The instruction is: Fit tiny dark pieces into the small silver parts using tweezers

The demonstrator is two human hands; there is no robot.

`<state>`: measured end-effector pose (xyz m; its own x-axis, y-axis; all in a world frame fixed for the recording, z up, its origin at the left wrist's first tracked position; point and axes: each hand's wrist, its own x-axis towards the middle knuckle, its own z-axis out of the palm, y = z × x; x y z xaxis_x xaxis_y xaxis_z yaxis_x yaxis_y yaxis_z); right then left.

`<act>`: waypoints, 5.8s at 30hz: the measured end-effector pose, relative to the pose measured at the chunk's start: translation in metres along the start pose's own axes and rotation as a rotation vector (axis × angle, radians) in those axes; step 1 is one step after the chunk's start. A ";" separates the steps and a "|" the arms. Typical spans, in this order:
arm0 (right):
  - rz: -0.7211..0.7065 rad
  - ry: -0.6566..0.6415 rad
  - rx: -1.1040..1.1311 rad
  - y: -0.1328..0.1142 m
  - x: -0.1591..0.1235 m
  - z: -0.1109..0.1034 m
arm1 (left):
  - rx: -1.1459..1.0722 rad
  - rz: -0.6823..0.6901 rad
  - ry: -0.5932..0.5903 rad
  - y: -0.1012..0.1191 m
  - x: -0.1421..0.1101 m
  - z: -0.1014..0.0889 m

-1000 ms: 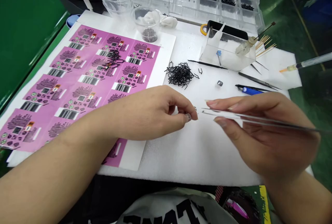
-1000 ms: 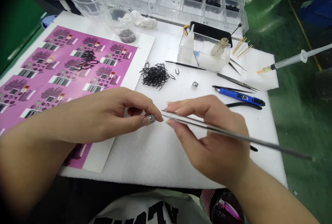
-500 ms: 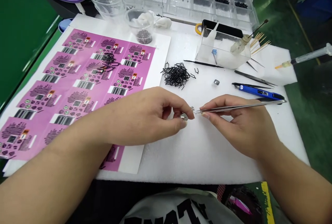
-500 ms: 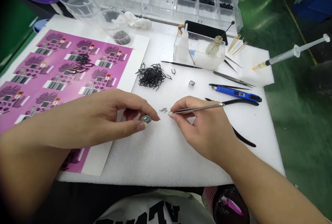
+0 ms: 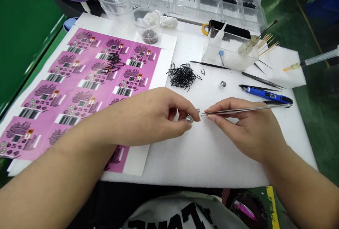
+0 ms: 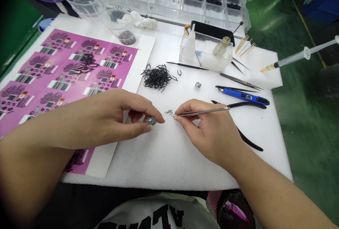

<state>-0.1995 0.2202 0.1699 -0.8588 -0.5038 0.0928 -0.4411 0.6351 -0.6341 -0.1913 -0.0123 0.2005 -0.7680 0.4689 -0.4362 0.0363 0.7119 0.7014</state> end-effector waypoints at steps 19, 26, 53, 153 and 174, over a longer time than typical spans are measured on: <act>0.009 0.000 -0.027 0.000 0.000 0.000 | 0.020 0.035 -0.030 -0.004 0.001 0.001; 0.015 -0.010 -0.007 0.000 0.001 0.001 | 0.031 0.024 -0.035 -0.004 0.002 0.001; 0.016 -0.036 0.028 -0.002 0.001 0.001 | 0.023 0.010 -0.051 -0.002 0.003 0.001; -0.122 0.125 0.312 -0.017 -0.011 0.004 | -0.086 0.002 0.038 0.002 0.003 0.003; -0.189 0.070 0.223 -0.016 -0.012 0.005 | -0.075 -0.025 -0.007 0.011 0.004 0.000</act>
<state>-0.1805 0.2129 0.1748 -0.7860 -0.5544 0.2734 -0.5337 0.3856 -0.7526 -0.1941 -0.0029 0.2061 -0.7636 0.4555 -0.4577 -0.0310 0.6821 0.7306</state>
